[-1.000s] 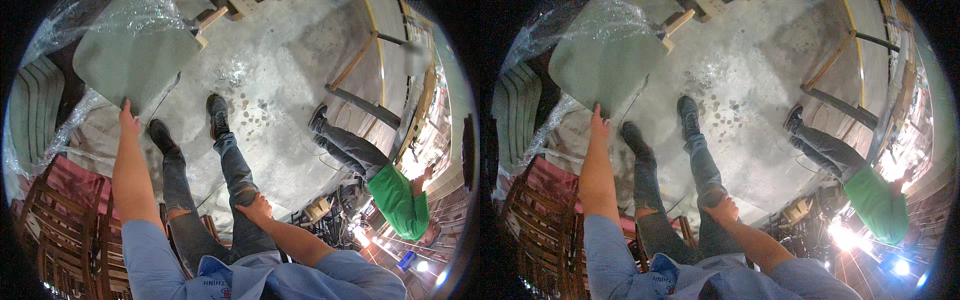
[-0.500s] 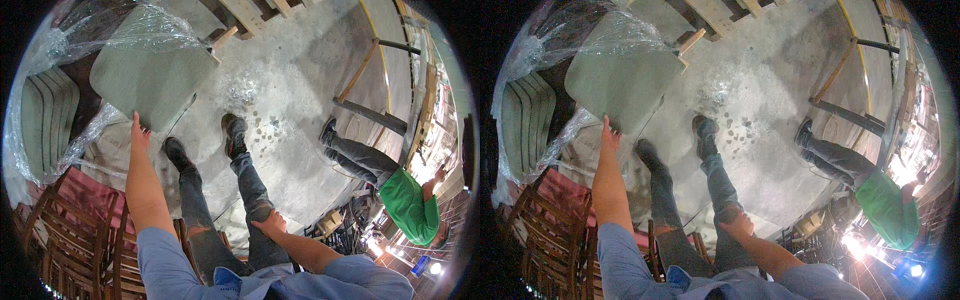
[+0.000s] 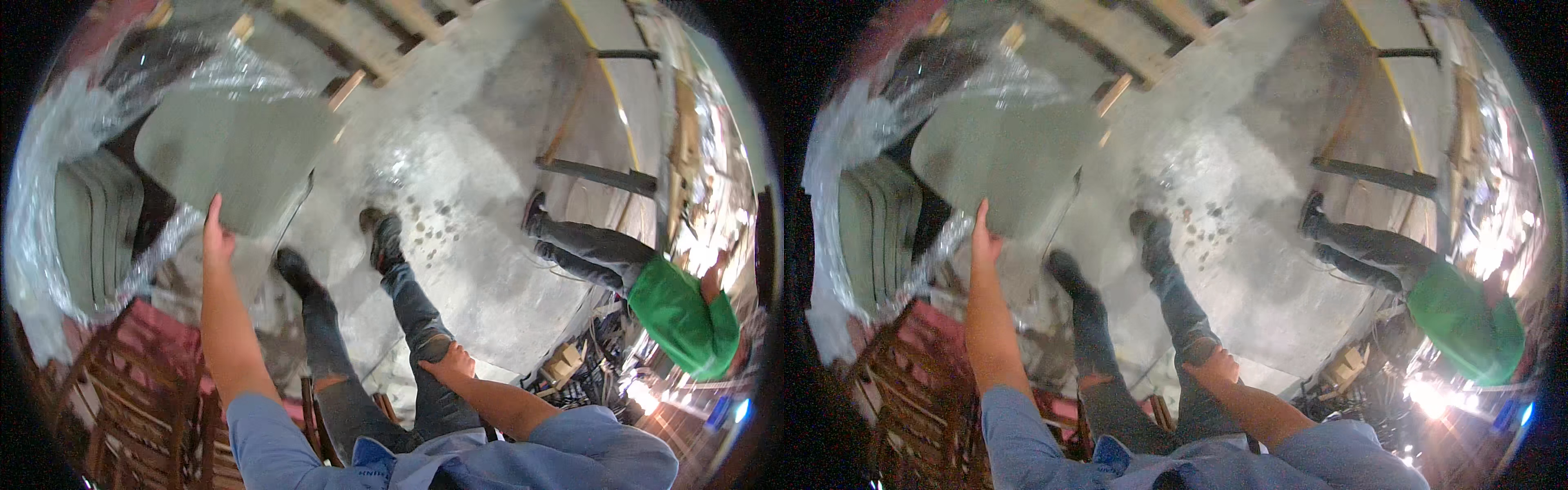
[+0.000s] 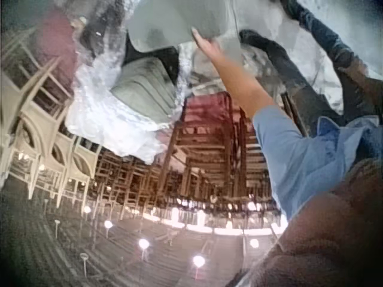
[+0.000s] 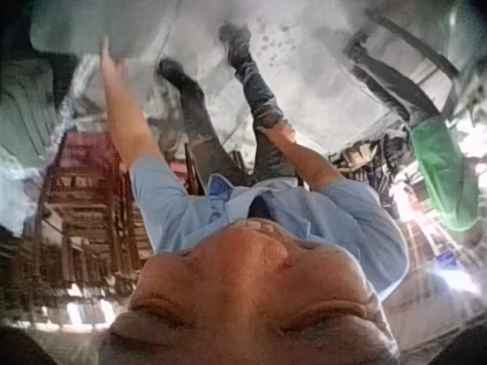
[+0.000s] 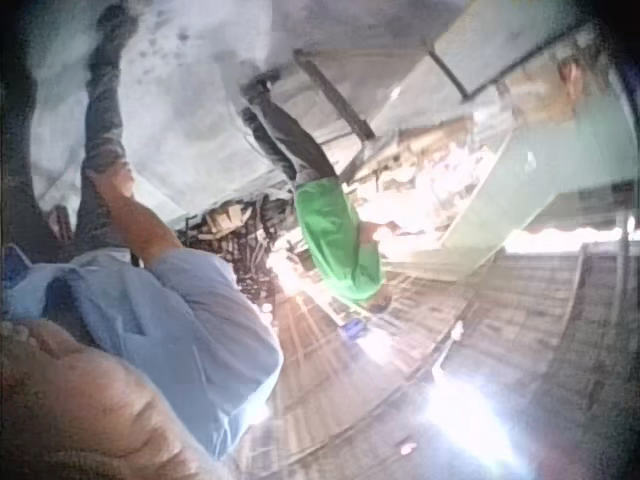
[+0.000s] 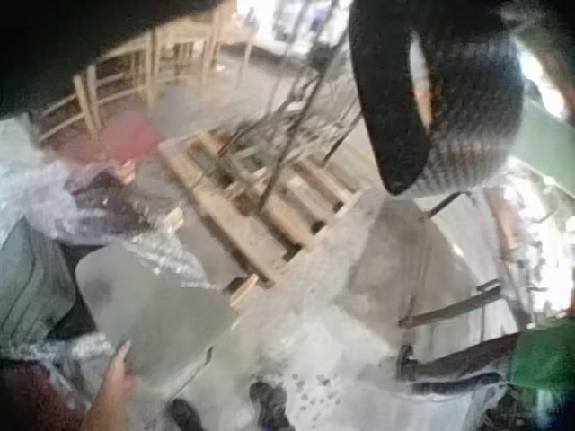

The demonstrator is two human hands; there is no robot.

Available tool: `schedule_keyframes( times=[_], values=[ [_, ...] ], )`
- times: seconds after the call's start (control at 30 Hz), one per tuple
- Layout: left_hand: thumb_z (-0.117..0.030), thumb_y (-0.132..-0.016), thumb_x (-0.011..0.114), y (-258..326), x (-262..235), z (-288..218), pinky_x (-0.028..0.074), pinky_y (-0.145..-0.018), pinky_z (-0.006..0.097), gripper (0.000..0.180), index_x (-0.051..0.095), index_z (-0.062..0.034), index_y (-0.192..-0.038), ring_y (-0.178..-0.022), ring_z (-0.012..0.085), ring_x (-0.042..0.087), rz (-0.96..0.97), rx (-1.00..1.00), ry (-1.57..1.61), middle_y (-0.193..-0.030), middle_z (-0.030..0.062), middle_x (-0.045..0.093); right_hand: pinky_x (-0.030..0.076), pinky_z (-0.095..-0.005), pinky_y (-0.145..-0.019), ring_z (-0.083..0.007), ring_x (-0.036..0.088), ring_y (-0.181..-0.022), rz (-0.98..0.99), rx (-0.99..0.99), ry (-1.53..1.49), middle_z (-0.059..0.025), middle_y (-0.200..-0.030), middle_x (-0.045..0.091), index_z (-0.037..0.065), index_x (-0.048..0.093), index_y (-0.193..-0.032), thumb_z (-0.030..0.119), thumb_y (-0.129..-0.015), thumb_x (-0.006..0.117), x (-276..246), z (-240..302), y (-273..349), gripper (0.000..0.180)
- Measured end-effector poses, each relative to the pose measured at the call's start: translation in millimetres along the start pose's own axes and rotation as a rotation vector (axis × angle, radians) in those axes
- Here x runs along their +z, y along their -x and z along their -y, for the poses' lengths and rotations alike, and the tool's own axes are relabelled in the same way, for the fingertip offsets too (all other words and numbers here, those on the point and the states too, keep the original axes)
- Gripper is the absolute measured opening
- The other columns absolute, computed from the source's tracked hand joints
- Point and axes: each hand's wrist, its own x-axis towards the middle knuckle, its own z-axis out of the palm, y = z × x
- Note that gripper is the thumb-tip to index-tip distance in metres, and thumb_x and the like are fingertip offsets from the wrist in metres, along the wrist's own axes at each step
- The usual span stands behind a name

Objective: The person assembles wooden chairs by attaching upholstered seat cushions to chair frames using a pneumatic stapler. They repeatedly pick up a chair frame, position it on a workbench, place a cushion on top, and staple it in place. The person also handles cardboard pieces and moves chairs around the workshop.

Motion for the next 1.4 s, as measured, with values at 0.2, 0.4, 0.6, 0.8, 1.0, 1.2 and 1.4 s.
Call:
schedule_keyframes(
  times=[0.2,0.4,0.6,0.8,1.0,1.2,1.4],
  values=[
    [-0.023,-0.091,0.073,82,101,-41,0.046,-0.107,0.045,0.062,0.049,0.0076,-0.139,-0.123,0.0301,0.059,-0.210,0.264,-0.049,-0.142,0.0168,0.056,0.052,-0.0463,-0.099,-0.0341,0.066,-0.117,-0.105,-0.064,-0.275,-0.0177,-0.123,0.066,0.001,0.056,-0.132,0.075,-0.078,0.067,-40,-25,26,0.092],
    [-0.009,-0.078,0.074,285,216,-107,0.057,-0.087,0.051,0.050,0.058,0.0103,-0.122,-0.103,0.0335,0.066,-0.105,0.252,-0.383,-0.124,0.0231,0.065,0.053,-0.0496,-0.095,-0.0367,0.066,-0.114,-0.612,-0.285,-0.524,-0.0177,-0.125,0.067,0.006,0.059,-0.132,0.068,-0.083,0.066,-28,-41,21,0.079],
    [-0.001,-0.068,0.079,439,285,-117,0.053,-0.090,0.040,0.052,0.065,0.0117,-0.117,-0.102,0.0300,0.068,0.226,0.466,-0.957,-0.118,0.0193,0.070,0.049,-0.0688,-0.095,-0.0444,0.049,-0.136,0.210,-0.735,-1.124,-0.0236,-0.157,0.039,0.004,0.039,-0.155,0.080,-0.082,0.059,-139,-74,98,0.107],
    [-0.021,-0.069,0.083,542,433,-61,0.056,-0.081,0.045,0.039,0.073,0.0075,-0.093,-0.083,0.0379,0.073,0.636,0.745,-1.723,-0.088,0.0241,0.074,0.038,-0.0788,-0.101,-0.0591,0.037,-0.138,0.273,-0.907,-1.817,-0.0286,-0.161,0.029,-0.009,0.030,-0.154,0.086,-0.072,0.066,-265,-159,232,0.131],
    [-0.025,-0.074,0.079,607,540,-20,0.055,-0.081,0.054,0.035,0.068,0.0020,-0.092,-0.090,0.0440,0.069,0.898,1.275,-1.971,-0.098,0.0237,0.069,0.054,-0.0598,-0.088,-0.0407,0.065,-0.106,-0.069,-0.419,-2.333,-0.0278,-0.129,0.058,-0.015,0.049,-0.128,0.047,-0.072,0.088,-328,-232,221,0.092],
    [-0.038,-0.077,0.082,697,626,-3,0.055,-0.083,0.051,0.048,0.066,-0.0020,-0.104,-0.099,0.0414,0.067,0.997,1.593,-1.881,-0.110,0.0175,0.067,0.057,-0.0401,-0.078,-0.0271,0.067,-0.091,-0.278,-0.852,-2.678,-0.0174,-0.109,0.065,-0.009,0.058,-0.119,0.026,-0.081,0.078,-347,-307,144,0.056],
    [-0.014,-0.090,0.070,642,688,-43,0.054,-0.089,0.042,0.017,0.067,0.0000,-0.098,-0.101,0.0314,0.068,1.164,1.411,-0.954,-0.115,0.0148,0.068,0.053,-0.0441,-0.092,-0.0282,0.062,-0.108,-0.341,-1.206,-2.985,-0.0136,-0.117,0.061,-0.004,0.053,-0.127,0.027,-0.083,0.074,-400,-386,135,0.058]
  ],
)
